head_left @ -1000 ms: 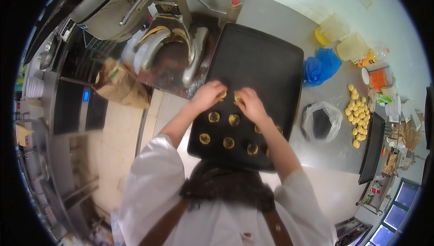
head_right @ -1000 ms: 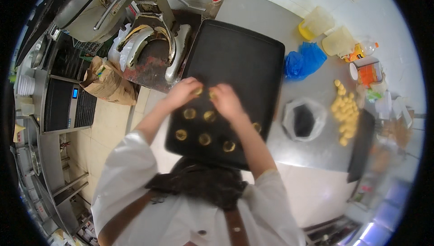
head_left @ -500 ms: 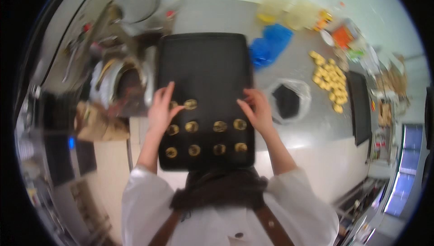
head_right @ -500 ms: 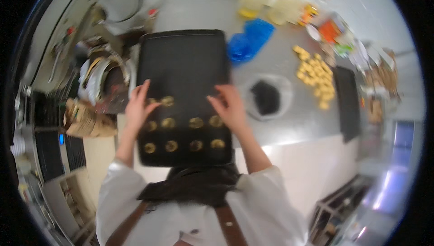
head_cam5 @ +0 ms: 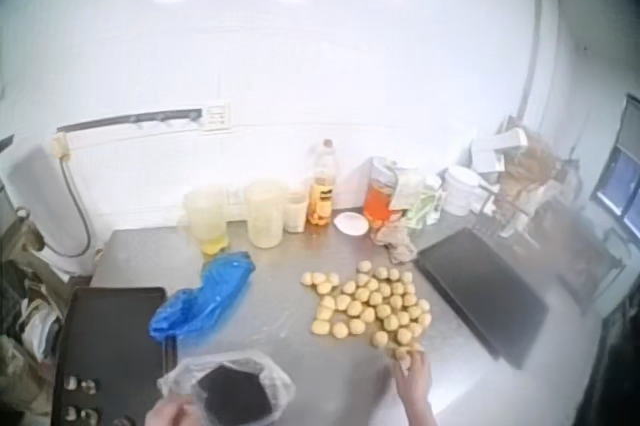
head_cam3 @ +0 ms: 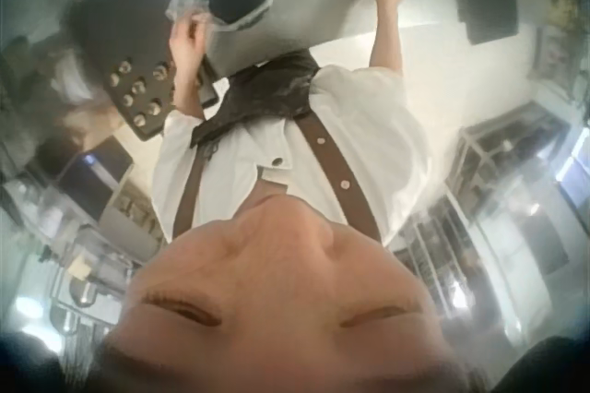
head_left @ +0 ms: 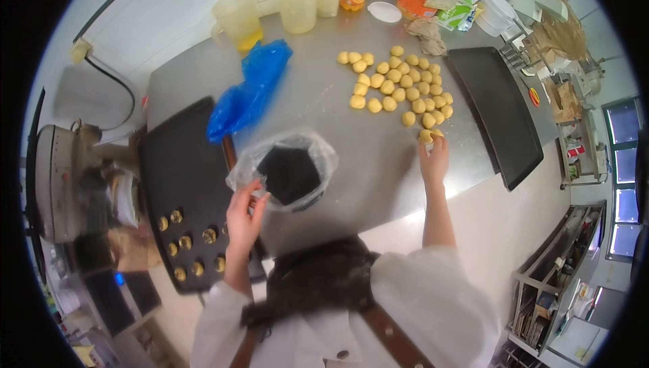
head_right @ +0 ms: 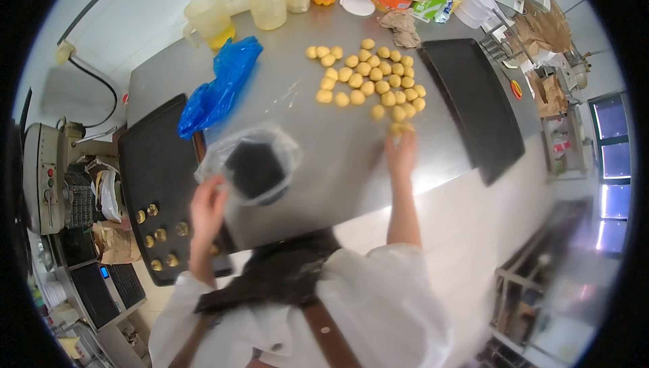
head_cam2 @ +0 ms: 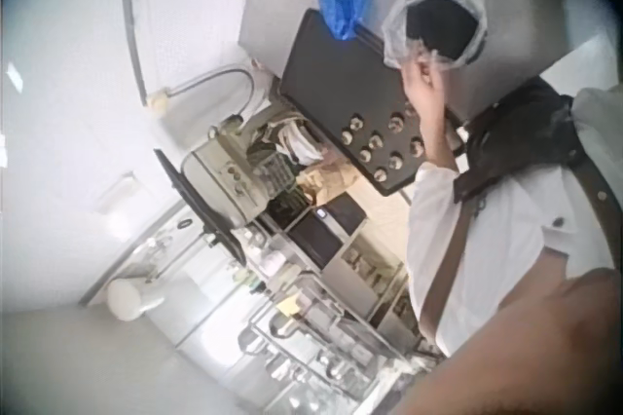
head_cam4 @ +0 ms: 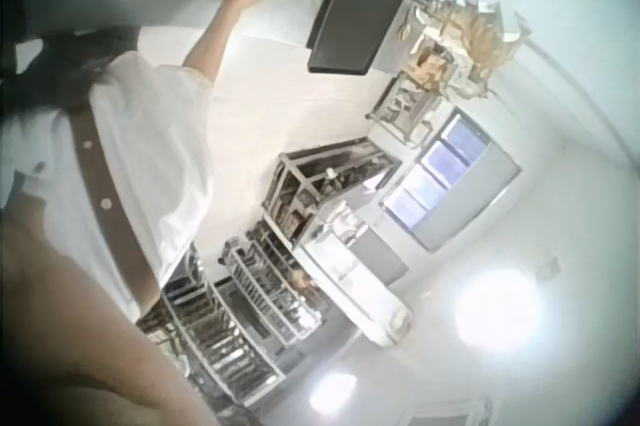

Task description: The person glazes pastries by using a brush to apply a liquid coating to rows of items on a baking sheet, then carries the sheet to a rack, and finally dips individual dough balls into a bowl of glaze before placing them onto a clean baking sheet.

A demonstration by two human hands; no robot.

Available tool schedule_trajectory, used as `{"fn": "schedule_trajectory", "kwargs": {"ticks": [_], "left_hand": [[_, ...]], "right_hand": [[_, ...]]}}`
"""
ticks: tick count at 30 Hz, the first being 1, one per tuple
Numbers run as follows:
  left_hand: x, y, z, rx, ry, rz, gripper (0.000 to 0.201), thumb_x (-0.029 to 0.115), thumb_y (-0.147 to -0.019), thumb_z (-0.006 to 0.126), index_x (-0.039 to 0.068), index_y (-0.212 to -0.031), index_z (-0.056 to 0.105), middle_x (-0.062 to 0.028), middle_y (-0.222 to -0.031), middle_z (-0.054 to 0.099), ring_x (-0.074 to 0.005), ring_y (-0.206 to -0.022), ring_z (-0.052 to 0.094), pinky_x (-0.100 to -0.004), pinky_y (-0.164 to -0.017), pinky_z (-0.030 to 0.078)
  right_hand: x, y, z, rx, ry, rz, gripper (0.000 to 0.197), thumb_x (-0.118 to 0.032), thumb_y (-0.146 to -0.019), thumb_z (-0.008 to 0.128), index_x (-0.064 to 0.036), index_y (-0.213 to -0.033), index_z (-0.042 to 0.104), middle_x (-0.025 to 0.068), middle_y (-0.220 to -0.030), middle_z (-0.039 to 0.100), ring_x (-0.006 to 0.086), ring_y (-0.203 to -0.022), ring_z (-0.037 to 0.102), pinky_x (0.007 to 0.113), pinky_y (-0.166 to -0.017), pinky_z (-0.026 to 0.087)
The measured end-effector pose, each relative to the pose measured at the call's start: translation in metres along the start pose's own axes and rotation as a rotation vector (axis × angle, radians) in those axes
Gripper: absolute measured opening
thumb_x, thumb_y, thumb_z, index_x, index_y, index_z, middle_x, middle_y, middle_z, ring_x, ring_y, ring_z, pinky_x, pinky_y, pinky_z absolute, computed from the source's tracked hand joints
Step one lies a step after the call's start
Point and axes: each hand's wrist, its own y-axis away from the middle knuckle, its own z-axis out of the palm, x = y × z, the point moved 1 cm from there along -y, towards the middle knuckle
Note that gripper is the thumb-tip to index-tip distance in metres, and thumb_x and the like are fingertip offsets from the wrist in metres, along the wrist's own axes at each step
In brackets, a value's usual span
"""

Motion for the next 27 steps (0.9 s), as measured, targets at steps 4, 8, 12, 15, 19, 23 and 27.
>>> {"fn": "schedule_trajectory", "kwargs": {"ticks": [4, 8, 12, 15, 19, 23, 27], "left_hand": [[0.068, -0.035, 0.054, -0.103, 0.107, 0.111, 0.034, 0.006, -0.088, 0.072, 0.003, -0.121, 0.065, -0.0100, -0.101, 0.068, -0.0151, -0.073, 0.061, -0.0265, -0.067, 0.051], [0.117, -0.065, 0.111, -0.235, 0.155, 0.154, 0.026, 0.009, -0.089, 0.070, 0.005, -0.115, 0.068, -0.0102, -0.097, 0.068, -0.0164, -0.074, 0.063, -0.0278, -0.067, 0.052], [0.161, -0.100, 0.191, -0.521, 0.054, 0.286, 0.022, 0.018, -0.093, 0.065, 0.008, -0.112, 0.068, -0.0113, -0.098, 0.068, -0.0236, -0.080, 0.067, -0.0343, -0.070, 0.054], [0.194, -0.127, 0.276, -0.684, -0.041, 0.514, 0.025, 0.017, -0.092, 0.062, 0.011, -0.116, 0.066, -0.0103, -0.110, 0.066, -0.0298, -0.102, 0.062, -0.0394, -0.086, 0.052], [0.177, -0.161, 0.396, -0.563, -0.091, 1.094, 0.030, 0.014, -0.092, 0.056, 0.016, -0.120, 0.066, -0.0071, -0.118, 0.064, -0.0288, -0.115, 0.057, -0.0450, -0.101, 0.043], [0.197, -0.173, 0.446, -0.816, -0.482, 1.242, 0.029, 0.015, -0.091, 0.053, 0.016, -0.115, 0.068, -0.0026, -0.117, 0.065, -0.0235, -0.116, 0.057, -0.0435, -0.104, 0.037], [0.201, -0.164, 0.417, -0.790, -0.292, 1.034, 0.025, 0.008, -0.084, 0.061, 0.017, -0.105, 0.071, -0.0007, -0.108, 0.066, -0.0216, -0.104, 0.061, -0.0389, -0.099, 0.040]], "right_hand": [[0.031, -0.027, 0.001, -0.229, 0.087, -0.226, 0.039, -0.024, -0.087, 0.071, -0.0092, -0.121, 0.060, 0.0121, -0.122, 0.061, 0.0325, -0.106, 0.061, 0.043, -0.087, 0.052], [0.062, -0.023, 0.008, -0.297, 0.029, -0.282, 0.038, -0.022, -0.088, 0.069, -0.0156, -0.125, 0.061, 0.0133, -0.120, 0.062, 0.0318, -0.106, 0.062, 0.041, -0.082, 0.054], [0.065, 0.006, -0.025, -0.006, -0.808, 0.234, 0.036, -0.022, -0.097, 0.063, -0.0128, -0.131, 0.058, 0.0083, -0.113, 0.064, 0.0175, -0.091, 0.063, 0.027, -0.069, 0.052], [0.064, 0.049, -0.067, 0.017, -1.689, 0.949, 0.037, -0.023, -0.102, 0.057, -0.0098, -0.137, 0.053, 0.0048, -0.109, 0.063, 0.0096, -0.081, 0.057, 0.021, -0.062, 0.047], [0.059, 0.096, -0.111, 0.078, -2.110, 1.234, 0.043, -0.023, -0.104, 0.053, -0.0084, -0.144, 0.046, 0.0042, -0.107, 0.058, 0.0091, -0.075, 0.050, 0.020, -0.060, 0.043], [0.068, 0.128, -0.143, 0.085, -2.060, 1.141, 0.047, -0.025, -0.104, 0.052, -0.0069, -0.146, 0.042, 0.0058, -0.110, 0.057, 0.0091, -0.076, 0.050, 0.021, -0.059, 0.043], [0.068, 0.131, -0.158, 0.009, -1.893, 0.914, 0.050, -0.028, -0.104, 0.052, -0.0050, -0.147, 0.040, 0.0083, -0.114, 0.057, 0.0095, -0.078, 0.050, 0.020, -0.060, 0.044]]}}
